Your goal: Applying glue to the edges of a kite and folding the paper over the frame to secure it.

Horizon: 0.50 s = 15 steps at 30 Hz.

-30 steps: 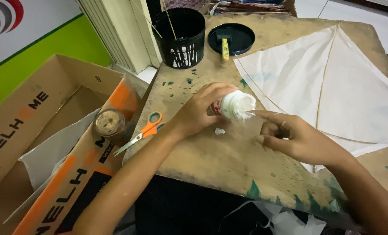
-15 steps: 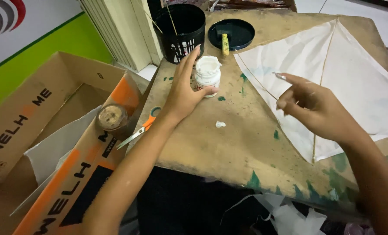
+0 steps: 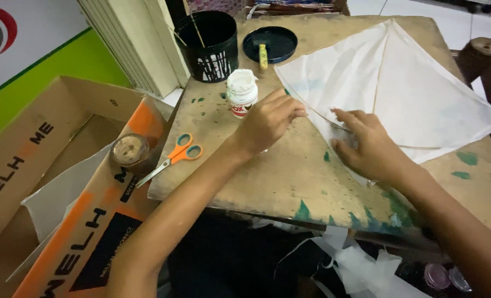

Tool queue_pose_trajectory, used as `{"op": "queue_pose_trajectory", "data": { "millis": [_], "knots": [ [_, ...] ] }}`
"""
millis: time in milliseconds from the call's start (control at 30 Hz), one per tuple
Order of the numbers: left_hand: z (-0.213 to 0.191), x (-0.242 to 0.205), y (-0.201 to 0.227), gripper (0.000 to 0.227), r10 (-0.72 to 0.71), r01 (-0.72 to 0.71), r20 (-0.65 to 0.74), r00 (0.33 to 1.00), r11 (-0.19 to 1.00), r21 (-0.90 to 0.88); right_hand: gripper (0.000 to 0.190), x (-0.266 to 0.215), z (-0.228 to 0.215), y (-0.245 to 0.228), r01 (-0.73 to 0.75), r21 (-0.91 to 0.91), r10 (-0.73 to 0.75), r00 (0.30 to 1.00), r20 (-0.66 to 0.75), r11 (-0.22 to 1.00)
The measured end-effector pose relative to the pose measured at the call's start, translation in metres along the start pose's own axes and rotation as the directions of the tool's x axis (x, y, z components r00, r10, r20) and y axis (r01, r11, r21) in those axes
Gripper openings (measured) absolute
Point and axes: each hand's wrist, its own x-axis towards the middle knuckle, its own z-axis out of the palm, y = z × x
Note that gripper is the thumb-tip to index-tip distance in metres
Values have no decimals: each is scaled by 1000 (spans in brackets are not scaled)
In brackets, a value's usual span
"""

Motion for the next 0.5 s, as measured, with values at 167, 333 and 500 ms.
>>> {"op": "queue_pose_trajectory", "data": {
  "millis": [167,333,500],
  "knots": [
    [9,11,6,28,-39,33,110,993,998,54,58,-21,11,24,97,-219,-102,995,-10,971],
    [13,14,5,32,-120,100,246,962,991,93,52,-35,-14,20,165,-322,-161,986,37,932],
    [23,12,0,11,-209,195,295,932,978,77,50,-37,-28,12,169,-347,-148,985,87,922]
  ]
}}
